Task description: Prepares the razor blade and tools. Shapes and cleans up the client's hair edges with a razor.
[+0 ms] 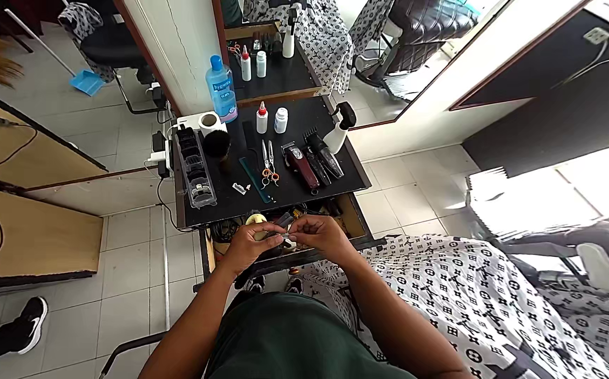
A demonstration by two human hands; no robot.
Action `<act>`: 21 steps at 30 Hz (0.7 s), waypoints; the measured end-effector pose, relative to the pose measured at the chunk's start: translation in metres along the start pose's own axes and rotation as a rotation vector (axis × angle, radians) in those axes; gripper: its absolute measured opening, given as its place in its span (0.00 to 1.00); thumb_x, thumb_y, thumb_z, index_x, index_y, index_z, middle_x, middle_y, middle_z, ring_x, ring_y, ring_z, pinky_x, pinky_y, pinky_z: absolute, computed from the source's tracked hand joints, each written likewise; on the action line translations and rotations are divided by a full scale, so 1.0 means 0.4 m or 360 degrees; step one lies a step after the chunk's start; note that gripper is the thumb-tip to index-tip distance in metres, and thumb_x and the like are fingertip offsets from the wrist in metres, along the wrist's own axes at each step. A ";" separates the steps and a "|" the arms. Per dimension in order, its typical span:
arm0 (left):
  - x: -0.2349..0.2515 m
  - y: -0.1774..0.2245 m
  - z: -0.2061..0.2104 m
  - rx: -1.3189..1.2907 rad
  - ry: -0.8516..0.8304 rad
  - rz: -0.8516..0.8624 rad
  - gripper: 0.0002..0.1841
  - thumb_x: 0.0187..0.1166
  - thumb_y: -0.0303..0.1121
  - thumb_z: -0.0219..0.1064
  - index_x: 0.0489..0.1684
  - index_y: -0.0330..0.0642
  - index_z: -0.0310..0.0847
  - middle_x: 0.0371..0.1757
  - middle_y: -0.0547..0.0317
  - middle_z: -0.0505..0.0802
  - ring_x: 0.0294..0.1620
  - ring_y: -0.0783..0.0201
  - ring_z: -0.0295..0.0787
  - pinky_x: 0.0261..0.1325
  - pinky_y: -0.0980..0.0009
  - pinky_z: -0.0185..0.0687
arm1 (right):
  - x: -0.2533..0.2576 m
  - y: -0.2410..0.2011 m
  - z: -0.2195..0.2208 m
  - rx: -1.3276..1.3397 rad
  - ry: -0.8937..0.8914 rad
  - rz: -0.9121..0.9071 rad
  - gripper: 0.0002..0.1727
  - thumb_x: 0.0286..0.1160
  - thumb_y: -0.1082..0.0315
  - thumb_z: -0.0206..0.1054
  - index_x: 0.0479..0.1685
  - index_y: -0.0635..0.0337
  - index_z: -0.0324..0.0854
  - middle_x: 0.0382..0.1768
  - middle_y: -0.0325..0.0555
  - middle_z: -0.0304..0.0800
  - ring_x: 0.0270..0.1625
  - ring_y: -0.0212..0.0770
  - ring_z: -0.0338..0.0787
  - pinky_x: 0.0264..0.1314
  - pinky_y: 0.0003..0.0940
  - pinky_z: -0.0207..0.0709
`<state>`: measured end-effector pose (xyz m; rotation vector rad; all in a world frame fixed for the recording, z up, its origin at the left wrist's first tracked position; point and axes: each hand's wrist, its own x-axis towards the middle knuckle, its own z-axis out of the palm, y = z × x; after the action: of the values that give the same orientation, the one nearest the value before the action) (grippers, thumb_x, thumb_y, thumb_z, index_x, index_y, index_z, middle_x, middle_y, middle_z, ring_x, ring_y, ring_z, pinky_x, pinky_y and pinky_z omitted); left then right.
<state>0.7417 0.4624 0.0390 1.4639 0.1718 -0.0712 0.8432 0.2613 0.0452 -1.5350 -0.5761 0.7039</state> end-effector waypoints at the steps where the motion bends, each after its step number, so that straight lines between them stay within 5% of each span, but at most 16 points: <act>1: -0.001 0.000 0.002 -0.0021 0.0019 0.0002 0.08 0.76 0.28 0.71 0.48 0.43 0.92 0.44 0.73 0.95 0.25 0.86 0.77 0.27 0.87 0.70 | 0.000 0.001 0.000 0.0014 0.0011 -0.0005 0.04 0.70 0.76 0.75 0.40 0.63 0.88 0.31 0.32 0.92 0.31 0.23 0.89 0.40 0.20 0.85; 6: 0.000 -0.014 0.013 -0.0103 0.0247 0.0036 0.05 0.79 0.26 0.69 0.41 0.41 0.92 0.39 0.70 0.94 0.24 0.85 0.78 0.26 0.86 0.71 | 0.001 0.002 0.011 -0.0024 0.0156 0.0000 0.04 0.69 0.77 0.75 0.40 0.63 0.88 0.30 0.33 0.92 0.31 0.23 0.89 0.40 0.20 0.85; 10: 0.002 -0.022 0.010 0.0166 0.0339 0.0158 0.05 0.77 0.29 0.71 0.40 0.40 0.93 0.47 0.66 0.94 0.44 0.81 0.87 0.46 0.82 0.81 | 0.003 0.002 0.014 -0.0066 0.0176 0.0019 0.04 0.69 0.77 0.75 0.40 0.63 0.88 0.29 0.33 0.91 0.30 0.23 0.88 0.38 0.19 0.85; 14: 0.001 -0.009 0.010 0.0094 0.0394 -0.0040 0.04 0.78 0.29 0.72 0.40 0.41 0.92 0.40 0.68 0.94 0.27 0.83 0.79 0.29 0.85 0.72 | 0.002 -0.001 0.015 -0.0087 0.0210 0.0015 0.04 0.69 0.76 0.75 0.40 0.63 0.89 0.30 0.34 0.92 0.31 0.22 0.89 0.40 0.19 0.85; 21: -0.004 -0.014 0.018 -0.0010 0.0435 -0.0049 0.05 0.77 0.26 0.72 0.31 0.40 0.91 0.37 0.66 0.95 0.24 0.84 0.79 0.27 0.86 0.71 | -0.002 0.010 0.022 -0.0102 0.0327 -0.0052 0.04 0.68 0.77 0.77 0.39 0.64 0.90 0.30 0.37 0.93 0.32 0.23 0.90 0.41 0.20 0.86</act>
<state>0.7398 0.4544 0.0346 1.4608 0.4165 0.1050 0.8359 0.2664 0.0409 -1.6307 -0.4719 0.4993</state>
